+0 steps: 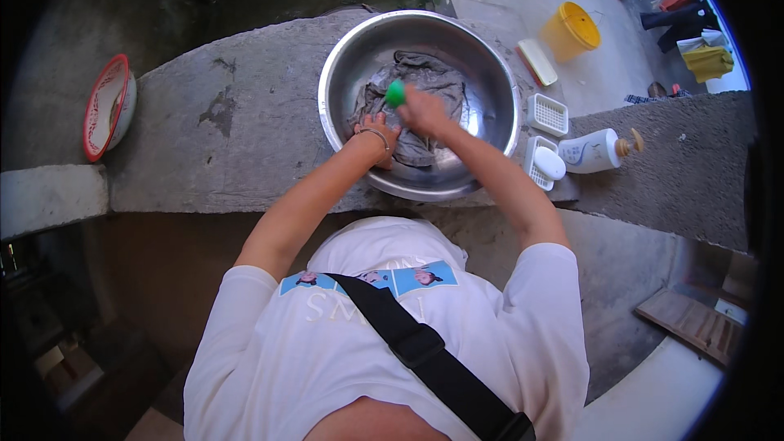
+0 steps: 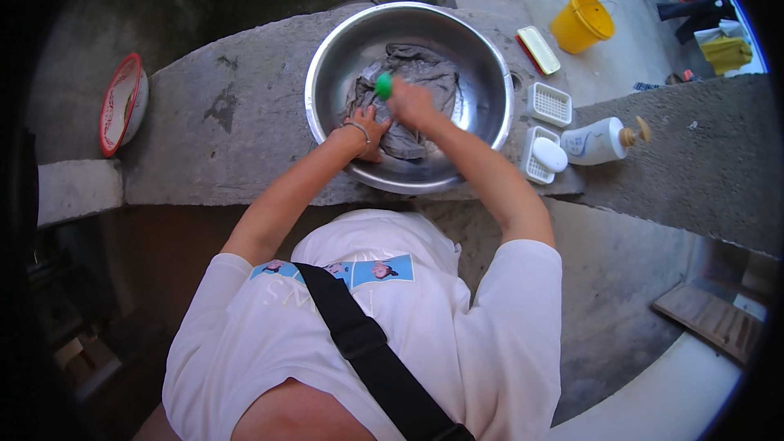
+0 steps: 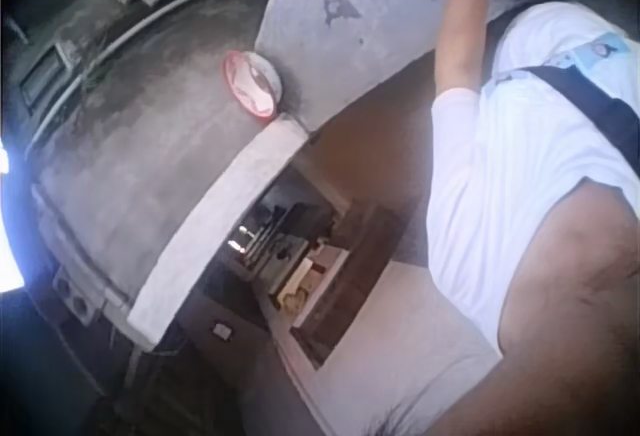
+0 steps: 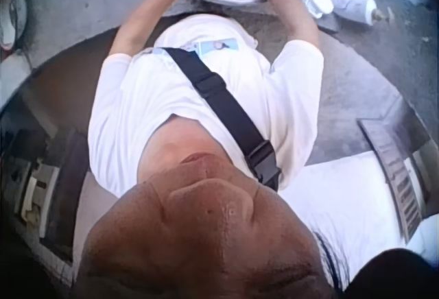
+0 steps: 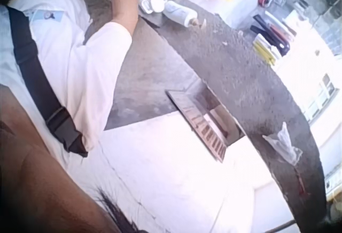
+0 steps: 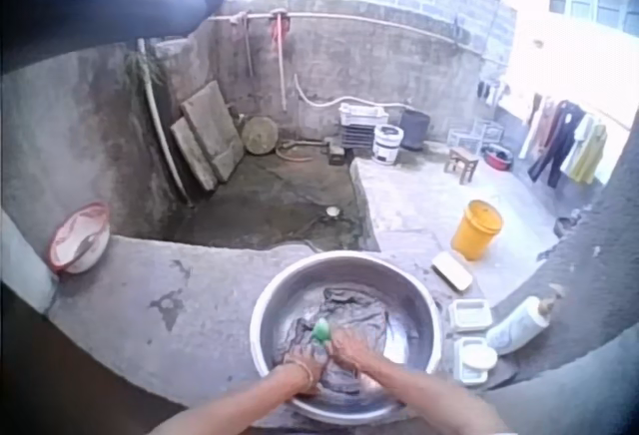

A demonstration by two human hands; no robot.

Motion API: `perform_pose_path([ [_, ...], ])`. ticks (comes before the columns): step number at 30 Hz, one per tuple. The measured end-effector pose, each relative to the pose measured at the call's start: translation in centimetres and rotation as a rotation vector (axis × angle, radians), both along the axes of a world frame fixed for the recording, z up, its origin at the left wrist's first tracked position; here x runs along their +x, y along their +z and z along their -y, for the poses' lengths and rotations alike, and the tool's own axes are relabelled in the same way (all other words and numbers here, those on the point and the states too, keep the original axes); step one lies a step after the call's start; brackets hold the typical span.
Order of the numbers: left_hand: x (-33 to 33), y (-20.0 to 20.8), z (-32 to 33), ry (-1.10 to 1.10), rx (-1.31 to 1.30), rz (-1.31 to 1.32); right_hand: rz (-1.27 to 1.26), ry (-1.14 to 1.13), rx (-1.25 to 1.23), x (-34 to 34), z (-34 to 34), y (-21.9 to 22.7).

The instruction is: The person washes a grey cloth by hand in a metal basin filled with soapy water. They scrub the cloth with a green sponge, rinse it, and wring it out repeatedly. The task is performed outdoors on a concrete surface.

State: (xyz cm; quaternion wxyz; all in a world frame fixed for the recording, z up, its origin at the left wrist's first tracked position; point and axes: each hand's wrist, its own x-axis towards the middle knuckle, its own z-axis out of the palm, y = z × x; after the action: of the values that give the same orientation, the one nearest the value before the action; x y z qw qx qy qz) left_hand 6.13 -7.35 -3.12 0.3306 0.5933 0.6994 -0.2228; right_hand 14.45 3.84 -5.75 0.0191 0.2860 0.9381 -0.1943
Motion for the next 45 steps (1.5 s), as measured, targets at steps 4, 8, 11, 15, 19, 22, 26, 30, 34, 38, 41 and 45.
perform_pose_path([
  [4,-0.1,0.4,0.1,0.013,0.012,0.03,-0.012,-0.047,0.082,0.5,-0.9,-1.9],
  [8,0.1,0.7,-0.2,0.005,-0.013,0.01,0.034,-0.25,0.18,0.8,-6.1,-1.9],
  [11,0.0,0.3,-0.3,0.005,-0.019,-0.004,-0.103,-0.105,0.081,0.0,-2.3,-1.9],
  [15,-0.1,-0.1,-0.1,-0.041,-0.015,0.001,-0.101,0.077,0.087,-1.1,0.1,-2.1],
  [19,0.0,0.5,0.0,-0.002,0.017,0.021,-0.048,-0.182,0.175,-1.5,-5.7,-2.3],
  [22,0.1,0.1,0.1,-0.013,0.033,0.007,-0.028,-0.109,0.064,-2.0,-3.3,-1.1],
  [26,0.0,0.0,0.0,-0.032,0.026,-0.005,-0.09,0.1,0.029,-2.6,-0.6,-1.9],
  [30,-0.5,0.6,-0.1,-0.097,0.034,0.023,-0.058,-0.06,0.089,-2.3,-5.5,-1.7],
  [34,-4.3,2.2,-3.9,0.088,-0.023,0.322,-0.107,-0.281,-0.12,-0.7,-5.8,-1.2],
  [38,-4.5,-2.7,-6.2,0.43,0.787,0.02,-0.164,-0.466,-0.353,2.2,-6.6,-2.3],
  [41,-4.5,-4.3,-8.3,0.53,0.656,0.026,-0.072,-0.474,-0.277,3.9,-5.8,0.0],
  [45,-3.8,-1.1,-7.9,0.36,0.367,0.202,-0.043,-0.469,-0.208,5.4,-6.7,0.0],
])
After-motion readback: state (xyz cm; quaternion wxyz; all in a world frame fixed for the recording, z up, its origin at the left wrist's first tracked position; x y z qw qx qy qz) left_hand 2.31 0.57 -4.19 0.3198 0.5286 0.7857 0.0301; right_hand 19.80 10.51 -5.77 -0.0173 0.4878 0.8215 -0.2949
